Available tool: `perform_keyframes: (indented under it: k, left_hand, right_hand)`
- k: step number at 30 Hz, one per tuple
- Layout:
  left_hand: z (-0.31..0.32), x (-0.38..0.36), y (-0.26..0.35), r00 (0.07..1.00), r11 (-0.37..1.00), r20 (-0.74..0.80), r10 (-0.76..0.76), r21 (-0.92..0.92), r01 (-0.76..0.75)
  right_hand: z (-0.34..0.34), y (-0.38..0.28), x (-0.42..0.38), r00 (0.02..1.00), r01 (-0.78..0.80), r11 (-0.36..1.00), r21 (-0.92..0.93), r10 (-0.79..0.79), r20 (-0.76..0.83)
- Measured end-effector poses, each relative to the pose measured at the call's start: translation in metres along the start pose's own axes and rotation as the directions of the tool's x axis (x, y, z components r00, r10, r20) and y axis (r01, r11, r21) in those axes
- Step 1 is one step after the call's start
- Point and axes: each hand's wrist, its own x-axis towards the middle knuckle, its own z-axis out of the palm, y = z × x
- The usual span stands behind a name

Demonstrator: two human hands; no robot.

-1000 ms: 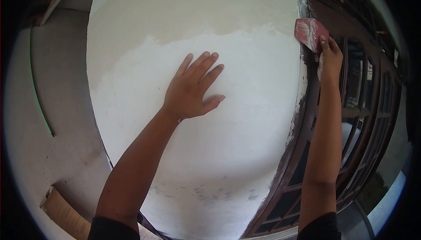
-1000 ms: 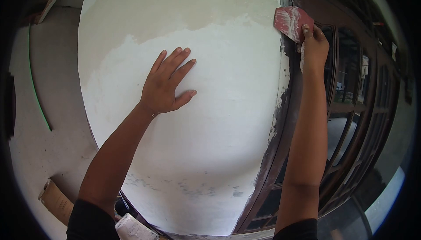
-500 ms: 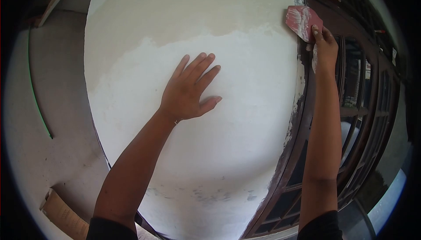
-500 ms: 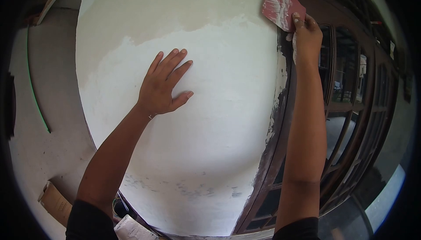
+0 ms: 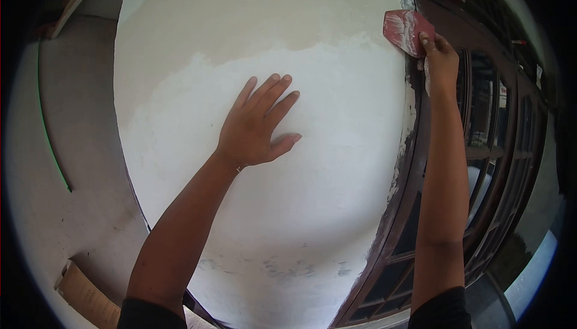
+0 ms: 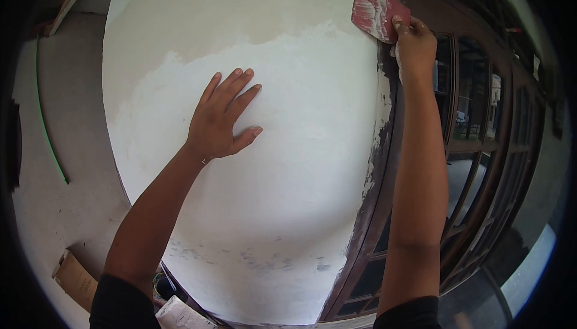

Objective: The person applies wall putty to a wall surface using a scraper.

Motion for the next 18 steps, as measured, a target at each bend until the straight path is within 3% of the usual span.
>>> perform_keyframes:
  k: [3, 4, 5, 8, 11, 12, 15, 16, 18]
  left_hand:
    - [0.001, 0.000, 0.000, 1.000, 1.000, -0.005, 0.000, -0.006, -0.001]
    - [0.000, 0.000, 0.000, 1.000, 1.000, -0.002, -0.001, -0.003, 0.001]
    - [-0.001, 0.000, 0.000, 1.000, 1.000, -0.002, -0.005, -0.002, 0.005]
    - [-0.001, 0.000, 0.000, 1.000, 1.000, 0.010, -0.006, 0.001, 0.006]
    - [-0.001, 0.001, 0.002, 1.000, 1.000, -0.004, -0.005, -0.008, 0.005]
    - [-0.001, 0.001, 0.001, 1.000, 1.000, -0.006, -0.002, -0.005, 0.002]
    - [-0.001, 0.001, 0.001, 1.000, 1.000, -0.005, -0.006, -0.005, 0.006]
    - [-0.001, 0.001, 0.001, 1.000, 1.000, -0.001, -0.011, -0.004, 0.011]
    - [-0.001, 0.000, 0.001, 1.000, 1.000, 0.000, -0.011, -0.003, 0.011]
  right_hand:
    - [-0.012, 0.019, 0.005, 0.996, 0.050, 0.996, -0.077, -0.056, -0.069]
    - [-0.021, 0.020, 0.002, 0.997, -0.063, 0.998, 0.002, 0.063, -0.052]
    - [-0.025, 0.022, 0.000, 0.997, -0.063, 0.998, 0.002, 0.063, -0.048]
    - [-0.030, 0.028, -0.001, 0.992, -0.092, 0.966, 0.243, 0.109, -0.056]
    - [-0.020, 0.018, -0.005, 1.000, 0.005, 0.993, 0.120, -0.003, -0.013]
    - [-0.019, 0.014, -0.010, 0.999, 0.039, 0.999, -0.021, -0.040, -0.007]
    - [-0.027, 0.023, -0.008, 0.999, 0.016, 1.000, -0.021, -0.017, -0.051]
    - [-0.032, 0.022, -0.010, 0.995, -0.091, 0.995, 0.035, 0.092, -0.041]
    - [-0.033, 0.022, -0.011, 0.993, -0.109, 0.985, 0.135, 0.114, -0.033]
